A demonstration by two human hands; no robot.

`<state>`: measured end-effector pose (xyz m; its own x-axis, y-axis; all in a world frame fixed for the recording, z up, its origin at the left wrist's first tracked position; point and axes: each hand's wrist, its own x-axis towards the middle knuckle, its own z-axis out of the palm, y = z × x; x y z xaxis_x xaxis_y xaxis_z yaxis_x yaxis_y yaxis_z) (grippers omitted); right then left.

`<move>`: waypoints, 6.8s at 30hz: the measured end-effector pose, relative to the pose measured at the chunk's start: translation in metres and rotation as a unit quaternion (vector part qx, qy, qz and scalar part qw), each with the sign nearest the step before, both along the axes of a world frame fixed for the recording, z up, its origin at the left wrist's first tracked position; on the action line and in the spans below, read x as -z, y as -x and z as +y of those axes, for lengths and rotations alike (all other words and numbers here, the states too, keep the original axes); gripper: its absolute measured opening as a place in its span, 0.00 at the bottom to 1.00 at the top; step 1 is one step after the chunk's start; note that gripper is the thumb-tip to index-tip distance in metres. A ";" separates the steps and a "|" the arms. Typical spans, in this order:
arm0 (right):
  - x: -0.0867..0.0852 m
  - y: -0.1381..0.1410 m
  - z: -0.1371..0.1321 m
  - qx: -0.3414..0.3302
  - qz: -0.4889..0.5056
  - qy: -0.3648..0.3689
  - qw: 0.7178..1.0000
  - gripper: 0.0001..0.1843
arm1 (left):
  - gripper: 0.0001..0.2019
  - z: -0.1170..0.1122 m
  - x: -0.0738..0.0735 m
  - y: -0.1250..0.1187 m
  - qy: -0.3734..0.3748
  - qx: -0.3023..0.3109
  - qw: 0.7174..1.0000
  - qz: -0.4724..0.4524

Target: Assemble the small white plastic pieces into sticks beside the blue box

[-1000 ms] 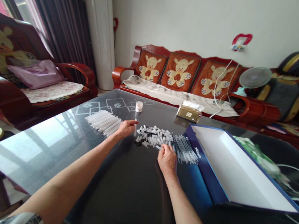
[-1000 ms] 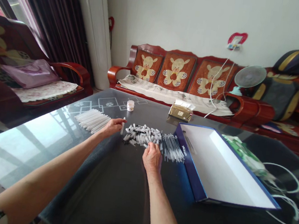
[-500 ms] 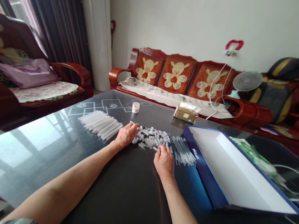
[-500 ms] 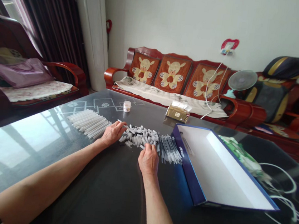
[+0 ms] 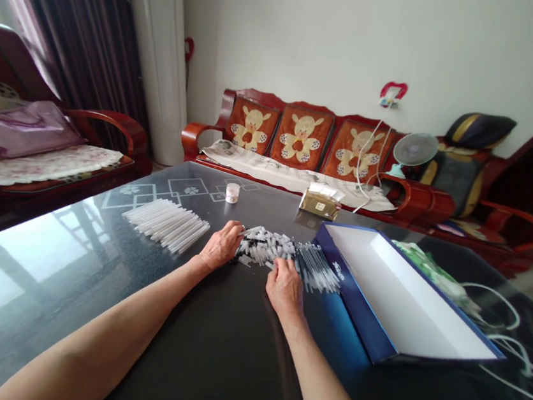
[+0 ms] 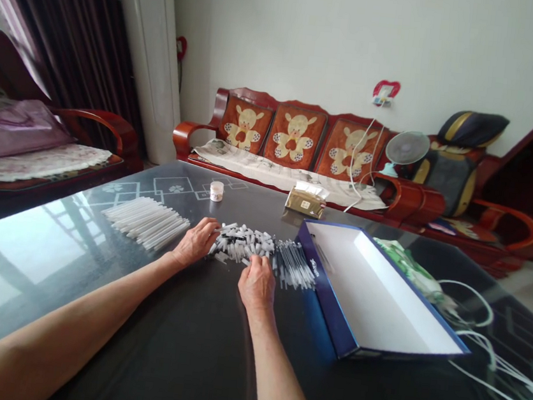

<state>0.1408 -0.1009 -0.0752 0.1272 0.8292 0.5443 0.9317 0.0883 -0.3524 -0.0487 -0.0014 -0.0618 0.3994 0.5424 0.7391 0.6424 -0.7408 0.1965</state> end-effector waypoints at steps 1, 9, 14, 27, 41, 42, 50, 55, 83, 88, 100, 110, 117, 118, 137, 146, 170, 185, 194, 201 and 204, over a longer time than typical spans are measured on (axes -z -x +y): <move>0.000 0.000 0.000 0.001 0.000 0.004 1.000 0.12 | 0.11 0.000 0.002 -0.001 0.000 0.001 1.000 0.001; 0.001 -0.002 0.000 -0.010 0.012 0.011 1.000 0.11 | 0.19 0.003 0.008 -0.005 0.045 -0.078 0.996 0.030; 0.000 -0.002 0.000 -0.012 0.027 0.008 1.000 0.12 | 0.15 0.004 -0.002 -0.027 0.095 -0.101 0.987 0.080; 0.000 -0.012 0.001 -0.029 0.130 -0.036 0.990 0.11 | 0.18 0.008 -0.005 -0.052 0.012 -0.064 0.994 0.093; -0.035 -0.086 0.046 0.233 -0.155 0.188 0.941 0.16 | 0.19 0.005 -0.003 -0.056 -0.010 -0.023 0.993 0.116; -0.035 -0.085 0.048 0.237 -0.157 0.195 0.939 0.16 | 0.19 0.006 -0.003 -0.056 -0.010 -0.024 0.993 0.118; -0.041 -0.084 0.048 0.225 -0.128 0.185 0.948 0.15 | 0.18 0.006 -0.003 -0.056 -0.015 -0.015 0.993 0.115; -0.041 -0.082 0.047 0.223 -0.130 0.182 0.949 0.15 | 0.18 0.006 -0.004 -0.056 -0.005 -0.006 0.994 0.113; -0.050 -0.036 0.055 -0.178 0.702 -0.021 0.689 0.16 | 0.16 0.005 -0.006 -0.058 0.006 -0.010 0.997 0.076; -0.044 -0.029 0.056 -0.159 0.663 -0.041 0.730 0.17 | 0.15 0.003 -0.008 -0.058 0.000 -0.002 0.998 0.065; -0.033 -0.024 0.055 -0.137 0.601 -0.018 0.787 0.18 | 0.15 0.001 -0.008 -0.060 -0.026 0.029 0.996 0.074; -0.028 -0.021 0.054 -0.162 0.531 0.031 0.831 0.18 | 0.17 -0.002 -0.013 -0.059 -0.010 0.021 0.996 0.090; -0.042 -0.038 0.059 -0.132 0.696 -0.072 0.702 0.18 | 0.19 0.003 -0.009 -0.058 -0.006 -0.009 0.995 0.094; -0.043 -0.039 0.059 -0.124 0.710 -0.076 0.689 0.17 | 0.18 0.003 -0.008 -0.058 -0.007 -0.007 0.996 0.094; -0.045 -0.034 0.046 -0.121 0.202 0.142 0.961 0.10 | 0.19 0.008 -0.006 -0.058 -0.010 -0.016 0.993 0.115; -0.045 -0.023 0.036 -0.123 -0.012 0.230 0.965 0.04 | 0.23 0.007 -0.006 -0.057 0.008 -0.027 0.993 0.114; -0.031 -0.027 0.059 -0.152 0.747 0.034 0.646 0.20 | 0.13 0.000 -0.009 -0.062 0.037 0.080 0.996 0.010; -0.026 -0.022 0.057 -0.196 0.719 0.056 0.664 0.20 | 0.10 0.002 -0.005 -0.063 0.045 0.100 0.994 0.026; -0.024 -0.023 0.056 -0.182 0.684 0.051 0.705 0.20 | 0.12 0.011 -0.002 -0.062 0.090 0.123 0.988 -0.028; -0.024 -0.024 0.057 -0.171 0.675 0.033 0.717 0.19 | 0.16 0.005 -0.013 -0.058 0.094 0.072 0.992 0.038; -0.025 -0.023 0.056 -0.167 0.680 0.028 0.713 0.19 | 0.16 0.003 -0.016 -0.059 0.084 0.066 0.993 0.055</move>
